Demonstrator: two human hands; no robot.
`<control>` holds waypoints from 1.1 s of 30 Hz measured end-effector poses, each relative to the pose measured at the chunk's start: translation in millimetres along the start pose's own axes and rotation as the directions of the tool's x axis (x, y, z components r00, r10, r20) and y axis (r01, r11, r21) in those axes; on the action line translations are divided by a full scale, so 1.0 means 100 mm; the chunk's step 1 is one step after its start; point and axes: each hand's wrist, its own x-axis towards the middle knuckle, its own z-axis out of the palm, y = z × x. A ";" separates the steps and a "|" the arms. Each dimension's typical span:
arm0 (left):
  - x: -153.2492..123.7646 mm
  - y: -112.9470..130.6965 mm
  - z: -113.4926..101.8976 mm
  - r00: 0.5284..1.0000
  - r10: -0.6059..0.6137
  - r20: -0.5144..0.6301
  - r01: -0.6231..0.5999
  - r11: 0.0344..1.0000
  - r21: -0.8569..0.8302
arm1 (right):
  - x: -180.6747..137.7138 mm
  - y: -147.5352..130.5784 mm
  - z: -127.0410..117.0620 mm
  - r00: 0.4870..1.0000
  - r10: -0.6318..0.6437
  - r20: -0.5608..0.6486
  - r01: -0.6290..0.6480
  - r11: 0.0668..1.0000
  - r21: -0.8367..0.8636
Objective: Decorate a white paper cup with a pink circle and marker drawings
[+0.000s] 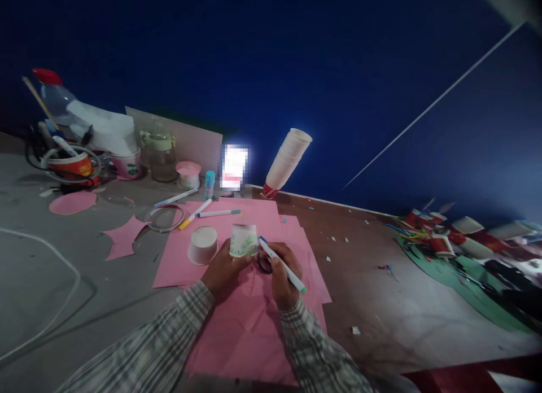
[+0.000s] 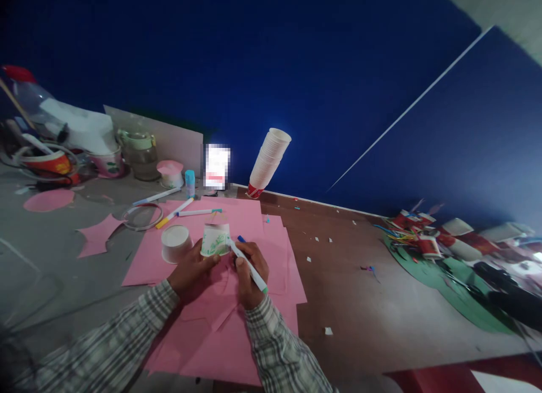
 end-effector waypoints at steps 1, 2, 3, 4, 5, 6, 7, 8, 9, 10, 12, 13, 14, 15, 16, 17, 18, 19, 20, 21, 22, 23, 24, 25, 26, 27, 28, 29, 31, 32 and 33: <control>0.00 0.01 0.00 1.000 0.002 0.003 -0.002 1.000 0.012 | 0.00 -0.01 0.00 1.000 -0.005 0.013 0.006 1.000 -0.021; 0.00 0.01 0.00 1.000 0.006 0.001 -0.006 1.000 0.017 | 0.00 -0.01 0.00 1.000 -0.006 0.020 0.007 0.999 -0.037; 0.00 0.02 0.00 1.000 0.010 -0.004 -0.010 1.000 0.018 | 0.00 -0.01 0.00 1.000 -0.004 0.026 0.005 0.999 -0.049; 0.00 0.02 0.00 1.000 0.012 -0.010 -0.012 1.000 0.018 | 0.00 -0.01 0.00 1.000 -0.004 0.029 0.005 0.998 -0.058; 0.00 0.02 0.00 1.000 0.017 -0.018 -0.017 1.000 0.017 | 0.00 -0.01 0.00 1.000 -0.002 0.031 0.004 0.998 -0.062; 0.00 0.01 0.00 1.000 0.018 -0.019 -0.018 1.000 0.017 | 0.00 0.00 0.00 0.999 -0.002 0.035 0.004 0.998 -0.065; 0.00 0.01 0.00 1.000 0.020 -0.022 -0.019 1.000 0.016 | 0.00 0.00 0.00 0.999 -0.002 0.039 0.005 0.998 -0.067; 0.00 0.00 0.00 1.000 0.020 -0.022 -0.020 1.000 0.013 | 0.00 0.01 0.00 0.999 0.000 0.043 0.003 0.997 -0.071; 0.01 -0.01 0.00 1.000 0.020 -0.019 -0.020 1.000 0.007 | 0.00 0.01 0.00 0.999 0.000 0.047 0.003 0.997 -0.076; 0.01 -0.02 0.00 1.000 0.020 -0.016 -0.020 1.000 0.000 | 0.00 0.01 0.00 0.999 0.001 0.053 0.004 0.997 -0.083; 0.01 -0.02 -0.01 1.000 0.021 -0.018 -0.021 1.000 -0.003 | 0.01 0.01 0.00 0.998 0.000 0.063 0.006 0.995 -0.097; 0.01 -0.02 -0.01 0.999 0.023 -0.022 -0.023 1.000 0.004 | 0.01 0.01 0.00 0.998 -0.001 0.066 0.008 0.995 -0.100; 0.01 -0.01 -0.01 1.000 0.022 -0.018 -0.022 1.000 0.018 | 0.01 0.01 0.00 0.998 -0.005 0.069 0.012 0.995 -0.100; 0.01 0.00 -0.01 1.000 0.023 -0.017 -0.022 0.999 0.032 | 0.01 0.01 0.00 0.997 -0.009 0.070 0.016 0.995 -0.099; 0.01 0.00 -0.01 1.000 0.025 -0.017 -0.024 0.999 0.042 | 0.02 0.01 0.00 0.997 -0.010 0.070 0.017 0.995 -0.098; 0.01 0.01 0.00 0.999 0.028 -0.016 -0.027 0.999 0.046 | 0.02 0.01 0.00 0.997 -0.011 0.071 0.018 0.995 -0.098; 0.01 0.01 0.00 0.999 0.033 -0.018 -0.032 0.999 0.042 | 0.02 0.01 0.00 0.997 -0.009 0.072 0.016 0.995 -0.099; 0.01 0.02 0.01 0.999 0.035 -0.020 -0.034 0.999 0.035 | 0.01 0.01 0.01 0.997 -0.004 0.074 0.011 0.995 -0.101; 0.00 0.02 0.01 0.999 0.034 -0.024 -0.033 0.999 0.029 | 0.01 0.01 0.01 0.997 0.004 0.073 0.003 0.995 -0.100; 0.00 0.02 0.02 0.999 0.031 -0.028 -0.030 0.999 0.027 | 0.01 0.02 0.01 0.997 0.012 0.072 -0.005 0.995 -0.097; 0.00 0.02 0.02 0.999 0.027 -0.028 -0.026 0.999 0.028 | 0.00 0.02 0.01 0.997 0.019 0.071 -0.013 0.996 -0.092; -0.01 0.03 0.03 0.999 0.026 -0.029 -0.025 0.999 0.030 | 0.00 0.02 0.01 0.997 0.027 0.070 -0.021 0.996 -0.087; -0.01 0.02 0.03 0.999 0.027 -0.028 -0.026 0.999 0.032 | 0.00 0.02 0.01 0.997 0.032 0.069 -0.026 0.996 -0.083; -0.01 0.02 0.03 0.999 0.030 -0.026 -0.029 0.999 0.031 | 0.00 0.02 0.01 0.997 0.033 0.068 -0.027 0.997 -0.079; -0.01 0.02 0.03 0.999 0.032 -0.024 -0.032 0.999 0.027 | 0.00 0.02 0.01 0.997 0.031 0.068 -0.026 0.997 -0.077; 0.00 0.01 0.02 0.999 0.033 -0.023 -0.032 0.999 0.018 | 0.00 0.02 0.01 0.997 0.029 0.069 -0.023 0.997 -0.076; 0.00 0.01 0.02 0.999 0.029 -0.023 -0.029 1.000 0.008 | 0.00 0.02 0.01 0.997 0.025 0.067 -0.020 0.997 -0.076; 0.00 0.00 0.02 0.999 0.023 -0.024 -0.023 1.000 -0.002 | 0.00 0.01 0.00 0.998 0.021 0.065 -0.016 0.997 -0.076; 0.01 -0.01 0.01 0.999 0.012 -0.031 -0.013 1.000 -0.027 | 0.01 0.00 0.01 0.999 0.016 0.050 -0.012 0.997 -0.071; 0.01 -0.02 0.01 0.999 0.008 -0.034 -0.009 0.999 -0.041 | 0.00 0.00 0.01 0.999 0.018 0.033 -0.016 0.998 -0.065; 0.01 -0.02 0.00 1.000 0.000 -0.031 -0.002 0.998 -0.055 | 0.00 0.00 0.01 1.000 0.025 0.017 -0.024 0.998 -0.054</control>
